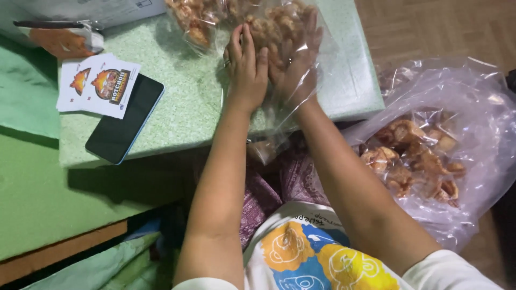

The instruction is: Transferring snacks from a large bulk bag into smaller individual plastic bags and applying brand labels to the bags.

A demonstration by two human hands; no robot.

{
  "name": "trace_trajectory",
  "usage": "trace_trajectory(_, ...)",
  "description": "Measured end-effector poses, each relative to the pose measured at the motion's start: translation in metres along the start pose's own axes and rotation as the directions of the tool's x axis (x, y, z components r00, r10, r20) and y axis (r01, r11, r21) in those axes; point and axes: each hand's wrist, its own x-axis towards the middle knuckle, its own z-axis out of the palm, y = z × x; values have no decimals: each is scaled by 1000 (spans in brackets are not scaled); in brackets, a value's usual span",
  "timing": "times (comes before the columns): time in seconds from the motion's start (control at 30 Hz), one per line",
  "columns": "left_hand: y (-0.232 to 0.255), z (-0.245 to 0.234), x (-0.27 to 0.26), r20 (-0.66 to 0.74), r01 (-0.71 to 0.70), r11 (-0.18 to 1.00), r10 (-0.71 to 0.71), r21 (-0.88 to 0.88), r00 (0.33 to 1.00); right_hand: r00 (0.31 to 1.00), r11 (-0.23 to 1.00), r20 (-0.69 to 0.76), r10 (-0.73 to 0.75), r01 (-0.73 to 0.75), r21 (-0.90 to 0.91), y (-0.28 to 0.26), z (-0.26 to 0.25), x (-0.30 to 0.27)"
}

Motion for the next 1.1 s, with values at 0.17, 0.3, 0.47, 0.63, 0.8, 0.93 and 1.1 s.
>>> trace_trajectory(0.17,11,-2,0,106,139,964,-167,228,980,936,994,334,-108,109,17,-26,-47,-5)
trace_trajectory(0.3,27,-10,0,167,210,954,-247,214,954,922,905,358,-149,273,-326,-21,-85,-51)
trace_trajectory(0.47,26,-12,-4,137,183,970,-206,161,969,720,791,418,554,-299,-534,-92,-144,-42)
trace_trajectory(0.63,23,-10,-4,92,131,985,-141,109,986,911,944,359,-205,281,-174,-58,-118,-45)
trace_trajectory(0.8,16,-11,-5,79,127,992,-125,-21,989,777,910,476,-413,323,261,-46,-85,-9)
trace_trajectory(0.93,13,-12,-4,45,109,986,-105,-122,993,666,928,708,-236,-62,368,-12,-71,4)
trace_trajectory(1.1,18,-14,-2,97,94,994,-88,-51,991,654,957,756,-32,-198,212,-42,-71,8)
